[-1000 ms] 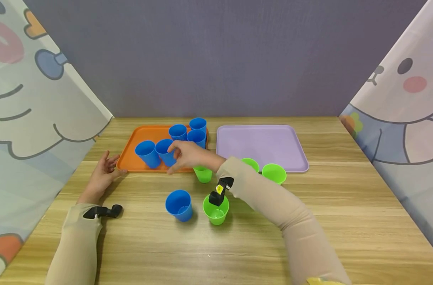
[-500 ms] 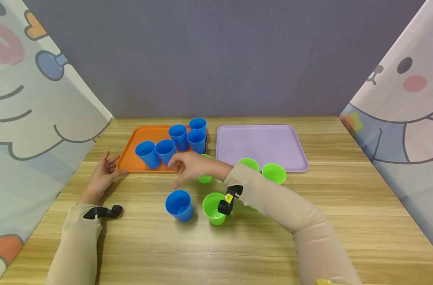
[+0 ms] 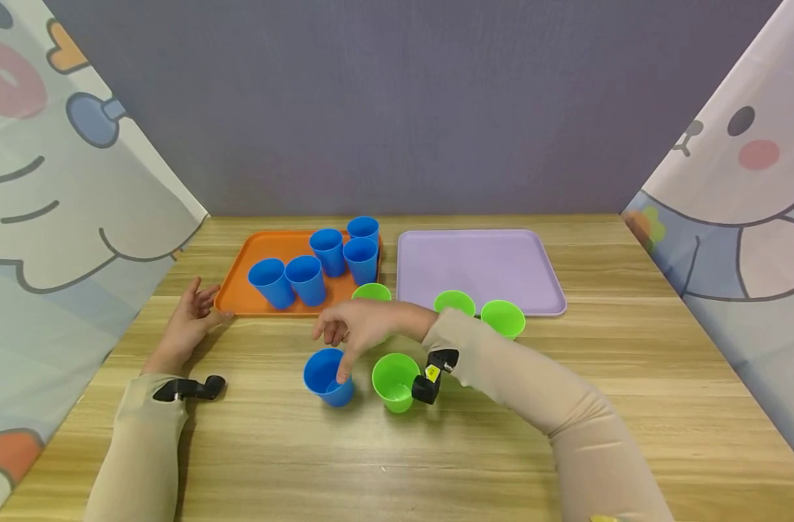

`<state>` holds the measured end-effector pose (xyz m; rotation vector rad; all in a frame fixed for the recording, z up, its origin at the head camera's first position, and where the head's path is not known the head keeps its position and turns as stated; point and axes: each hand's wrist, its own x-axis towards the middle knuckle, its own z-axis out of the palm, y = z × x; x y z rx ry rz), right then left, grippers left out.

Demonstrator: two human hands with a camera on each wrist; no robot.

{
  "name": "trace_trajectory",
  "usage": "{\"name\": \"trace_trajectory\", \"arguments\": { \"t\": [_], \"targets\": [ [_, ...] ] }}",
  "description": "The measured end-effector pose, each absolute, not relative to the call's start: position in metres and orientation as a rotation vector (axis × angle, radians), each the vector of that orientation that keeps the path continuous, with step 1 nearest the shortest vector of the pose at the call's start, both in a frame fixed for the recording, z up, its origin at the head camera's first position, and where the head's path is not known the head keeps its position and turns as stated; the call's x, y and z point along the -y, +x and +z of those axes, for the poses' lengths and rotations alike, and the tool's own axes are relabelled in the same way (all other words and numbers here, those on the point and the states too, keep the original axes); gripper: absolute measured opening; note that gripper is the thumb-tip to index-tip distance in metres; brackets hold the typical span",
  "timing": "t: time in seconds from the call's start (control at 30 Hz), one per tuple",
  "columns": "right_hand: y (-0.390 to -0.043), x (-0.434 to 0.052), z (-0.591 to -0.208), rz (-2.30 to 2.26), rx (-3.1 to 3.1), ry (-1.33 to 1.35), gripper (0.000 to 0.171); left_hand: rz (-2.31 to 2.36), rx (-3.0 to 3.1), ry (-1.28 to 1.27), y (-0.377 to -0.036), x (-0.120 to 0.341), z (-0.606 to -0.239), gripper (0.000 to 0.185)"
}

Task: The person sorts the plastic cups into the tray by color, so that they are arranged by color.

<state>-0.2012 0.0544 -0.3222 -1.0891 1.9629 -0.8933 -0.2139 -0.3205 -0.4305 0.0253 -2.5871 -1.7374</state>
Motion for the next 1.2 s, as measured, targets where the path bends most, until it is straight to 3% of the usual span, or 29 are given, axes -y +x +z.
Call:
{"name": "trace_trajectory", "arguments": {
  "t": [0.23, 1.2],
  "targets": [
    [-0.1972, -0.0546, -0.3256, -0.865, -1.93, -1.096, 0.074, -1.732, 2.584, 0.026, -0.2152, 0.3225, -0.434, 0.103],
    [-0.2015, -0.0521, -0.3258, -0.923, -1.848, -1.206, 0.064, -1.727, 2.588, 0.029, -0.2157, 0.3232, -0.4344, 0.101]
  ]
}}
